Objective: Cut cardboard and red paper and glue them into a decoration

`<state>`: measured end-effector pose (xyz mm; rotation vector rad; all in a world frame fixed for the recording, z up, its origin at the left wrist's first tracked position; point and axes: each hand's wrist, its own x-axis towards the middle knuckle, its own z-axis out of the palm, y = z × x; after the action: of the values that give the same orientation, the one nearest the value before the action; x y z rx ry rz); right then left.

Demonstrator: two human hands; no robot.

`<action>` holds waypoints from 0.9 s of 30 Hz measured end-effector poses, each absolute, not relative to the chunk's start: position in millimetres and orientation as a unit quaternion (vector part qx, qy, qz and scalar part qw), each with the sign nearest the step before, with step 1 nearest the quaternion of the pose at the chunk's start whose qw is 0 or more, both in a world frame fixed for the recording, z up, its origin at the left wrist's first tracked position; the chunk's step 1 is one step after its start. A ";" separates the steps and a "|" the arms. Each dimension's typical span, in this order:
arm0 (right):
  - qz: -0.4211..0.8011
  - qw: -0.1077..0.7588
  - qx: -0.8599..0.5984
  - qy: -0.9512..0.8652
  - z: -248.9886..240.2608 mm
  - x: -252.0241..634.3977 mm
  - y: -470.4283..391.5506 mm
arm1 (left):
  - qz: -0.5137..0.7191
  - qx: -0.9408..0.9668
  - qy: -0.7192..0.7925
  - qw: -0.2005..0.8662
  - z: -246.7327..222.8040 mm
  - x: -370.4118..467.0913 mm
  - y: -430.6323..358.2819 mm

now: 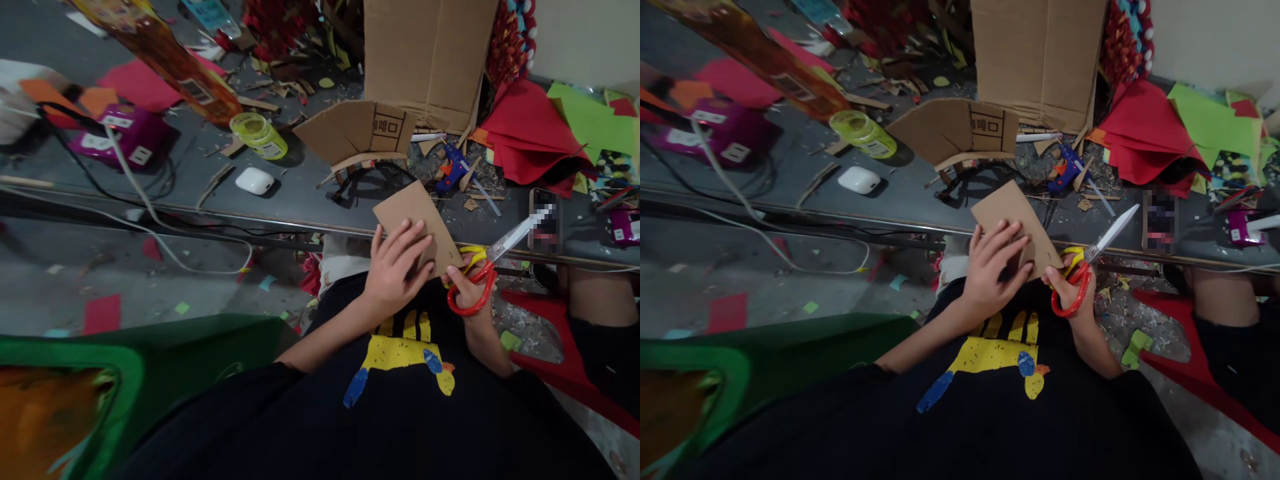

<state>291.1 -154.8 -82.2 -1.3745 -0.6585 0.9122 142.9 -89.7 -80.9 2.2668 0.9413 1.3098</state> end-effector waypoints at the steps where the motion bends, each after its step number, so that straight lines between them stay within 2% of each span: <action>1: 0.402 0.631 -0.596 -0.290 -81.6 289.2 -155.1 | 0.447 0.819 0.316 0.173 -81.4 145.4 -91.9; 10: 0.400 0.612 -0.605 -0.317 -83.4 282.0 -156.1 | 0.449 0.834 0.274 0.166 -87.0 148.8 -93.4; 17: 0.342 0.589 -0.640 -0.356 -83.8 281.1 -156.4 | 0.462 0.808 0.291 0.221 -88.0 151.3 -88.6; 23: 0.318 0.576 -0.650 -0.379 -88.6 281.8 -158.0 | 0.473 0.813 0.285 0.184 -85.6 154.0 -86.6; 27: 0.312 0.565 -0.659 -0.386 -92.3 282.8 -159.5 | 0.452 0.821 0.288 0.199 -84.8 154.7 -86.8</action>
<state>282.8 -159.5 -92.3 -1.5494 -0.9077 0.7330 154.7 -86.8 -84.8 2.2955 0.8050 1.2651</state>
